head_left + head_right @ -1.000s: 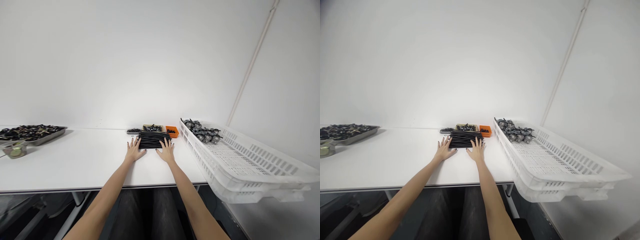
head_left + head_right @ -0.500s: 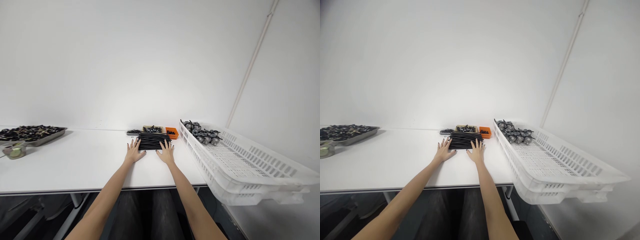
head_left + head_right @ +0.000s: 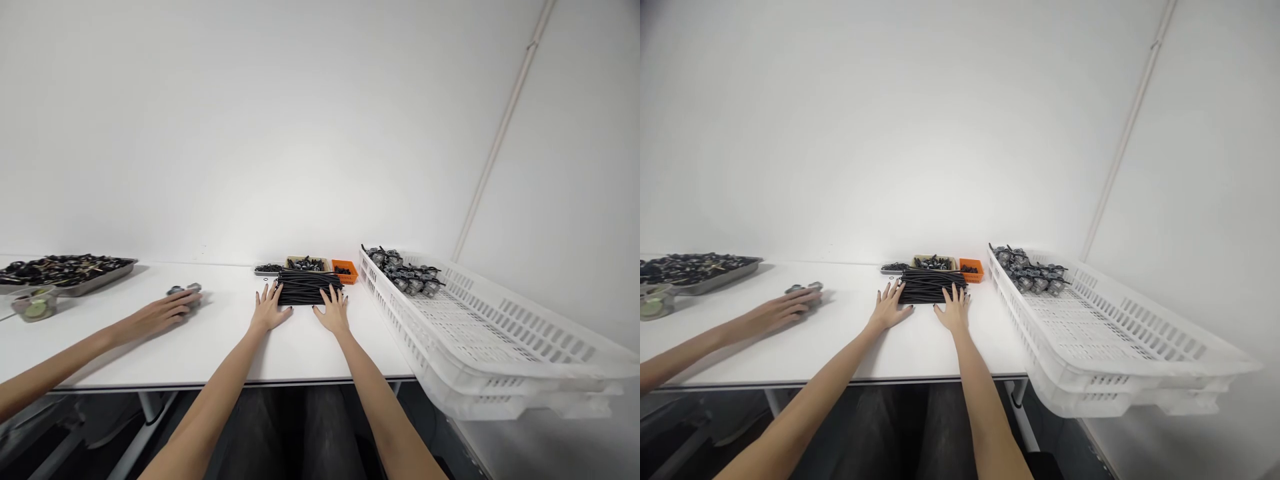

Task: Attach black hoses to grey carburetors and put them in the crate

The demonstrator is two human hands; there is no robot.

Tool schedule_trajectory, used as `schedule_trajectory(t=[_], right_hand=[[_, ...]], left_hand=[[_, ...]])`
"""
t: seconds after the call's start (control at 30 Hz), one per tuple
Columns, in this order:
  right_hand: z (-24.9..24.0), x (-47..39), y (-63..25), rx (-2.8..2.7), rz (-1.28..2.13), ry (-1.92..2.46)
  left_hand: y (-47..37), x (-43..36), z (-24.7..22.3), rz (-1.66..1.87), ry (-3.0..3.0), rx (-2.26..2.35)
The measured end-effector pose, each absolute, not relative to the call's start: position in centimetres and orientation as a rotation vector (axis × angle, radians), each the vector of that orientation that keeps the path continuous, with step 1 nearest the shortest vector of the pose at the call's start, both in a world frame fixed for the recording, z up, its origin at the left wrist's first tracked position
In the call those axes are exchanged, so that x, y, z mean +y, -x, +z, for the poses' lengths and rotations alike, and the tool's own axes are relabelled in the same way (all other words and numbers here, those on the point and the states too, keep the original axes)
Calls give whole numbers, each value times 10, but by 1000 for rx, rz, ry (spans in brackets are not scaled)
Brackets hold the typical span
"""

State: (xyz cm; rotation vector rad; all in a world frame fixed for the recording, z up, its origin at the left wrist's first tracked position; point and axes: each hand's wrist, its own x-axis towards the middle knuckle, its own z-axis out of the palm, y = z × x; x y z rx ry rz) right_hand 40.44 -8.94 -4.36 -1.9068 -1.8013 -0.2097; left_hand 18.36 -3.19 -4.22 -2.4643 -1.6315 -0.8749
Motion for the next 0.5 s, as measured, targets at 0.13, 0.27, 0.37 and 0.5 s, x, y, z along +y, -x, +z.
schedule_trajectory(t=[0.13,0.27,0.37,0.5], right_hand=[[-46,-88,-405,-1801,-242,1864],[-45,-89,-404,-1793,-277,1821],[-44,-94,-404,-1791,-309,1741],[-40,-98,-402,-1814,-390,1528]], left_hand=[[-184,-33,-42,-893,2466,-1625],[-184,-36,-39,-903,2472,-1618],[-184,-39,-37,-911,2483,-1597],[-182,-42,-39,-938,2486,-1530]])
